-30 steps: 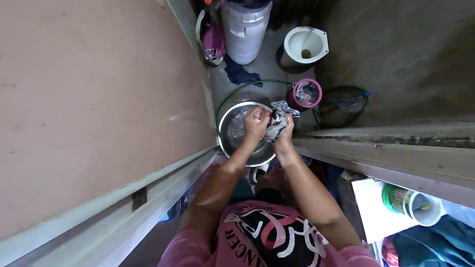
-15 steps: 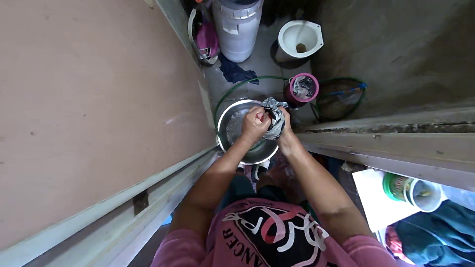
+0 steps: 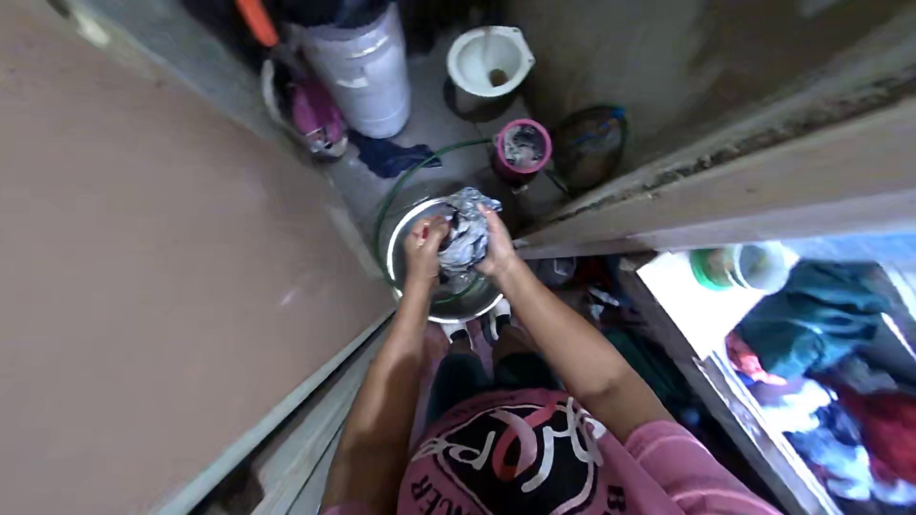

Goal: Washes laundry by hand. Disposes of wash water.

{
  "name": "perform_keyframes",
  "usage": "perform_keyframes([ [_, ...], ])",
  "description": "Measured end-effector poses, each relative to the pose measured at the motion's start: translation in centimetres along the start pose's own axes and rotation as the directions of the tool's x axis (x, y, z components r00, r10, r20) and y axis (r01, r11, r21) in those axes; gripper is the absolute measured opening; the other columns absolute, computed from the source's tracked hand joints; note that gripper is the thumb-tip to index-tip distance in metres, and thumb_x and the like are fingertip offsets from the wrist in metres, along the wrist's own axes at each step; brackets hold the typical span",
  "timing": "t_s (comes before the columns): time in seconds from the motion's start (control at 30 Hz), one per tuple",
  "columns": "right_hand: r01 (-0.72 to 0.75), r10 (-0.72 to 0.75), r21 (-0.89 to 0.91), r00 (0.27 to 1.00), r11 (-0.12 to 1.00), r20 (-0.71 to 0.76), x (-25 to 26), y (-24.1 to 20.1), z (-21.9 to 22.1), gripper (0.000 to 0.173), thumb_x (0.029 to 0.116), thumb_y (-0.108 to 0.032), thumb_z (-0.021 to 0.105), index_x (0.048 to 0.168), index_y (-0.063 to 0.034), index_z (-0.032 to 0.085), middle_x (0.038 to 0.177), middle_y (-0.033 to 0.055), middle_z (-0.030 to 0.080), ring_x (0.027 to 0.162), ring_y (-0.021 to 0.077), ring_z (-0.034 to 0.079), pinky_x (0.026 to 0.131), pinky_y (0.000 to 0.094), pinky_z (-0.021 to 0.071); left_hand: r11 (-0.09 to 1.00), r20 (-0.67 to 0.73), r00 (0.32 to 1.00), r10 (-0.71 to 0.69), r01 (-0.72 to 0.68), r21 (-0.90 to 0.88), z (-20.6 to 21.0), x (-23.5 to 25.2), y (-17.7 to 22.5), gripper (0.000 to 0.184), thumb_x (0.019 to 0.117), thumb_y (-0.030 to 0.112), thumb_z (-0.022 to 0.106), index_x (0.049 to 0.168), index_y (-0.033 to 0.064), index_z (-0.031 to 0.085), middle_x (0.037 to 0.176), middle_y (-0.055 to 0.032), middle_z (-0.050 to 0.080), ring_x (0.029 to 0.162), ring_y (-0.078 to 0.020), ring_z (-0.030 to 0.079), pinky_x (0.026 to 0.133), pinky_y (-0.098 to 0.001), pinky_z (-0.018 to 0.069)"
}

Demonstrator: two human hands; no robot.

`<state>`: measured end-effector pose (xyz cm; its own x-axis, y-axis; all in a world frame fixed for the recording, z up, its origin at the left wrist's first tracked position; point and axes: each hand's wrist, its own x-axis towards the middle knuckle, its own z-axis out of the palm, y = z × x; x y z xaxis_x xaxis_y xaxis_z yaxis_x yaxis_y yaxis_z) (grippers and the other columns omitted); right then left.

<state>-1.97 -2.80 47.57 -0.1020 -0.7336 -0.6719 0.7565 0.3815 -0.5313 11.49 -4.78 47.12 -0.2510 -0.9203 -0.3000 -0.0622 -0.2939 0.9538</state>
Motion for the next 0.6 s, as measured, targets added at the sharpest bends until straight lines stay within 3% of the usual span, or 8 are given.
perform_keyframes([
  [0.1, -0.013, 0.013, -0.023, 1.000, 1.000, 0.020, -0.9, 0.1, -0.2, 0.045, 0.1042, -0.055, 0.038, 0.122, -0.0183, 0.059, 0.094, 0.0012, 0.067, 0.079, 0.0121, 0.066, 0.068, 0.0335, 0.0581, 0.994, -0.012, 0.999, 0.041, -0.042, -0.103, 0.1, 0.5, -0.9, 0.029, 0.0958, 0.018, 0.055, 0.120, 0.0035, 0.062, 0.120, -0.0075, 0.068, 0.104, -0.0148, 0.066, 0.090, -0.0375, 0.0562],
  [0.17, 0.026, -0.026, -0.045, 1.000, 0.999, 0.010, -1.9, 0.3, 0.3, 0.038, 0.1048, -0.045, 0.045, 0.126, -0.0156, 0.057, 0.097, 0.0029, 0.065, 0.081, 0.0127, 0.064, 0.069, 0.0336, 0.0566, 0.969, -0.054, 0.998, 0.018, -0.030, -0.244, 0.2, 0.4, -1.7, 0.033, 0.1002, 0.015, 0.040, 0.127, 0.0024, 0.053, 0.114, -0.0066, 0.066, 0.100, -0.0146, 0.065, 0.087, -0.0369, 0.0571],
  [0.23, 0.086, -0.087, -0.076, 0.996, 0.993, -0.012, -2.6, 0.9, 0.8, 0.039, 0.1025, -0.036, 0.055, 0.131, -0.0096, 0.056, 0.105, 0.0089, 0.065, 0.090, 0.0165, 0.064, 0.078, 0.0377, 0.0564, 0.921, 0.004, 1.000, -0.023, 0.023, -0.389, -0.3, 0.2, -2.5, 0.044, 0.1088, 0.026, 0.020, 0.141, 0.0053, 0.041, 0.118, -0.0066, 0.063, 0.104, -0.0150, 0.064, 0.089, -0.0374, 0.0568],
  [0.3, 0.172, -0.177, -0.130, 0.984, 0.977, -0.028, -3.5, 0.9, 1.3, 0.042, 0.1002, -0.024, 0.063, 0.135, -0.0013, 0.054, 0.115, 0.0168, 0.065, 0.101, 0.0206, 0.064, 0.090, 0.0406, 0.0544, 0.824, 0.075, 0.993, -0.090, 0.117, -0.554, -0.5, -0.2, -2.4, 0.051, 0.1105, 0.040, 0.015, 0.133, 0.0098, 0.049, 0.107, -0.0065, 0.069, 0.096, -0.0166, 0.069, 0.081, -0.0395, 0.0608],
  [0.4, 0.283, -0.280, -0.183, 0.959, 0.941, 0.042, -5.1, 0.6, 1.5, 0.043, 0.0964, -0.011, 0.068, 0.133, 0.0080, 0.055, 0.122, 0.0233, 0.064, 0.110, 0.0226, 0.063, 0.100, 0.0410, 0.0521, 0.723, 0.236, 0.971, -0.031, 0.185, -0.666, -1.3, -0.6, -2.3, 0.054, 0.1078, 0.046, 0.020, 0.120, 0.0106, 0.059, 0.100, -0.0064, 0.073, 0.092, -0.0172, 0.072, 0.078, -0.0397, 0.0629],
  [0.5, 0.331, -0.321, -0.192, 0.943, 0.924, 0.081, -5.9, 0.2, 1.2, 0.043, 0.0971, -0.012, 0.068, 0.131, 0.0099, 0.055, 0.123, 0.0255, 0.064, 0.113, 0.0237, 0.063, 0.103, 0.0416, 0.0507, 0.789, 0.231, 0.966, 0.112, 0.055, -0.612, 0.1, -0.8, -0.8, 0.046, 0.1100, 0.033, 0.021, 0.124, 0.0079, 0.056, 0.104, -0.0019, 0.072, 0.098, -0.0097, 0.070, 0.085, -0.0300, 0.0603],
  [0.6, 0.353, -0.360, -0.187, 0.933, 0.917, -0.004, -6.0, -0.4, 0.8, 0.041, 0.0968, -0.012, 0.069, 0.129, 0.0103, 0.057, 0.121, 0.0272, 0.064, 0.112, 0.0264, 0.062, 0.102, 0.0441, 0.0500, 0.933, 0.049, 0.991, 0.126, -0.101, -0.344, 2.5, -2.1, 0.1, 0.035, 0.1081, 0.018, 0.030, 0.134, 0.0008, 0.046, 0.109, -0.0029, 0.065, 0.099, -0.0080, 0.064, 0.088, -0.0285, 0.0563],
])
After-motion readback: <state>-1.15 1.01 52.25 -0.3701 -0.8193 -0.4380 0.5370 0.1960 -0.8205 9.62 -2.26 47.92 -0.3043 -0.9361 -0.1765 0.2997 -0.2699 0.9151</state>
